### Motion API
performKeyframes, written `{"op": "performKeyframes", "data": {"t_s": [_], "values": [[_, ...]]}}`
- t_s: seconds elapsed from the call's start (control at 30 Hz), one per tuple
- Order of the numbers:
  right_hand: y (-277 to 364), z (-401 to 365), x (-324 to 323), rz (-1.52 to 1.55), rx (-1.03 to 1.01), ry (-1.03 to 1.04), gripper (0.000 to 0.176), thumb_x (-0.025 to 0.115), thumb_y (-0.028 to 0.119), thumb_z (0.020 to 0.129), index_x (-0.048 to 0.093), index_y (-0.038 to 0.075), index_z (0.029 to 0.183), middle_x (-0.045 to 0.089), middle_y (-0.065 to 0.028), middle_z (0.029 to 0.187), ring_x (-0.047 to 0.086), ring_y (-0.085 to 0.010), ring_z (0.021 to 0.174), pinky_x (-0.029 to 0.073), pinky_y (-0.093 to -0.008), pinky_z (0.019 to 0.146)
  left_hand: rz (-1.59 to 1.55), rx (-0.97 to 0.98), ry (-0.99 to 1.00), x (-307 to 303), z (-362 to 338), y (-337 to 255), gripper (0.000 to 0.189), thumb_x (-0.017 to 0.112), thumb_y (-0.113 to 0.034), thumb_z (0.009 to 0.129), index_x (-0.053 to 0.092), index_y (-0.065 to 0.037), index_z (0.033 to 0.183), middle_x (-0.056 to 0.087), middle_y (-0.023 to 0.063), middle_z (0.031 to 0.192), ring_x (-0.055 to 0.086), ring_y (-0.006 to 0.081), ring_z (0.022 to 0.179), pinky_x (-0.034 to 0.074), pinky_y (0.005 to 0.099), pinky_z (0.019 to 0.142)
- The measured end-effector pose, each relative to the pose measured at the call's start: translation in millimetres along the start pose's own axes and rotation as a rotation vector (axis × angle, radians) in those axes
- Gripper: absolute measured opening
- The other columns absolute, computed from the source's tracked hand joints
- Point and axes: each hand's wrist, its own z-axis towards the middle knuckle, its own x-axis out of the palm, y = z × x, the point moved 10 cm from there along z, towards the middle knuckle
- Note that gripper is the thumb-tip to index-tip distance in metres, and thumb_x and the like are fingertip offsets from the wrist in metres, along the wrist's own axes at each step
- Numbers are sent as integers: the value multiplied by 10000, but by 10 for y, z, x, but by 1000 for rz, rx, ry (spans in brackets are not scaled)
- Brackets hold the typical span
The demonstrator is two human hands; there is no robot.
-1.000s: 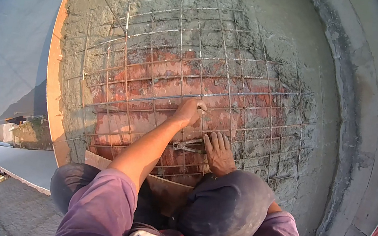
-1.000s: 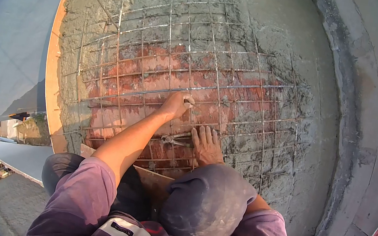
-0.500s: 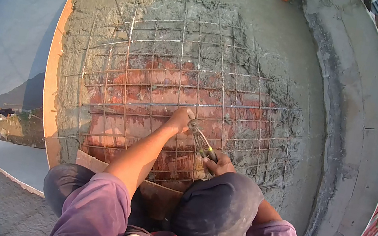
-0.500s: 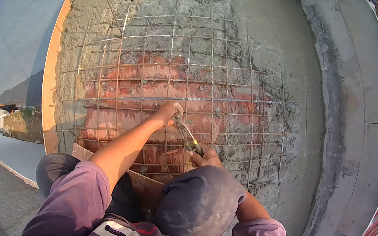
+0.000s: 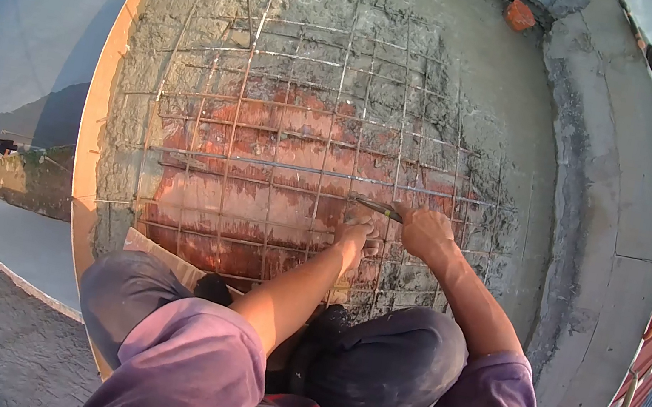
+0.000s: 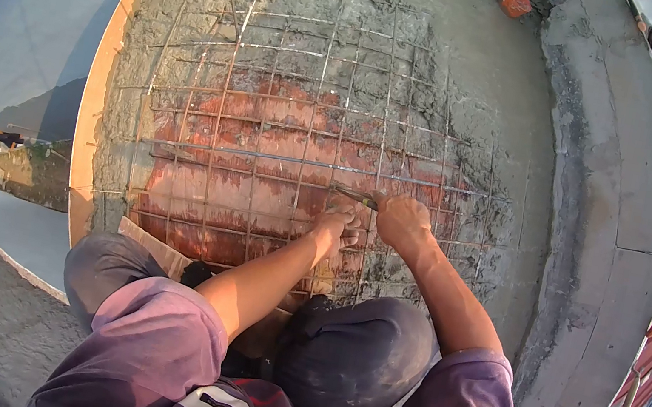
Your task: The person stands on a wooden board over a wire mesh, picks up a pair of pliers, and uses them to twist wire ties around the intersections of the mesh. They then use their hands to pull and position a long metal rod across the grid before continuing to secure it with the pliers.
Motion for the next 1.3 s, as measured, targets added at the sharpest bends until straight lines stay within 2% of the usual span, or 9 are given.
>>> {"op": "performKeyframes", "data": {"t_s": [0.37, 0.57, 0.77, 0.87, 1.0, 1.13, 1.17, 1.27, 1.3], "values": [[474, 138, -294, -667, -43, -124, 498, 518, 248, 1016, 518, 199, 1512, 592, -215, 1275, 544, -379, 1173, 453, -553, 980, -75, 72, 214, 184, -8, -154, 551, 507, 41, 979, 421, -89, 1507, 569, 53, 1431, 633, 249, 1093, 527, 455, 933], [712, 44, -443, -852, -241, -87, 455, 519, 243, 1011, 575, 135, 1450, 648, -184, 1255, 556, -327, 1237, 445, -615, 1000, -43, 65, 229, 205, -48, -226, 404, 566, 63, 921, 559, -85, 1297, 626, 10, 1255, 613, 202, 1088, 518, 415, 881], [234, 291, 176, 102, -142, 185, 637, 742, 594, 863, 718, -20, 1029, 729, -178, 808, 751, -297, 754, 621, -529, 621, 611, 301, 12, -230, 229, -186, 379, 678, -30, 905, 551, -57, 1261, 607, 83, 1242, 612, 238, 1086, 522, 453, 851], [39, 41, 555, 688, 167, 647, 776, 811, 692, 750, 686, -59, 900, 698, -181, 745, 719, -264, 615, 603, -415, 488, 1165, 630, -324, -131, -782, -890, 504, 752, -103, 832, 540, -76, 1289, 551, 167, 1369, 629, 331, 1158, 523, 486, 942], [56, -43, 908, 1259, 154, 728, 764, 864, 641, 718, 648, -57, 942, 646, -126, 668, 695, -236, 571, 606, -376, 483, 1499, 1257, -203, 470, -985, -918, 554, 753, -115, 822, 517, -81, 1322, 489, 185, 1407, 481, 356, 1357, 323, 485, 1186], [-54, -16, 487, 796, 95, 464, 695, 987, 371, 626, 629, -43, 1053, 669, -148, 770, 694, -237, 606, 585, -356, 448, 1635, 1052, 174, 954, -663, -707, 495, 724, -149, 848, 542, -81, 1303, 584, 139, 1346, 467, 330, 1385, 298, 471, 1217], [68, -81, 286, 443, 47, 493, 535, 870, 245, 755, 609, -47, 1120, 688, -175, 919, 722, -267, 699, 614, -408, 540, 1636, 1042, 170, 983, -611, -713, 500, 731, -146, 838, 548, -79, 1298, 602, 137, 1323, 474, 326, 1381, 312, 471, 1207], [401, -200, -211, -495, -122, -244, 340, 707, 196, 874, 632, -50, 1097, 702, -216, 1018, 750, -306, 884, 620, -487, 713, 1554, 826, 322, 1093, -411, -990, 493, 746, -133, 809, 565, -73, 1264, 638, 146, 1236, 507, 330, 1344, 351, 484, 1170], [382, -145, -281, -449, -142, -284, 232, 565, 152, 932, 675, -19, 1045, 724, -221, 981, 742, -307, 961, 586, -523, 848, 1508, 714, 403, 1098, -339, -967, 487, 750, -129, 800, 570, -71, 1249, 646, 151, 1203, 519, 334, 1329, 364, 491, 1157]]}}
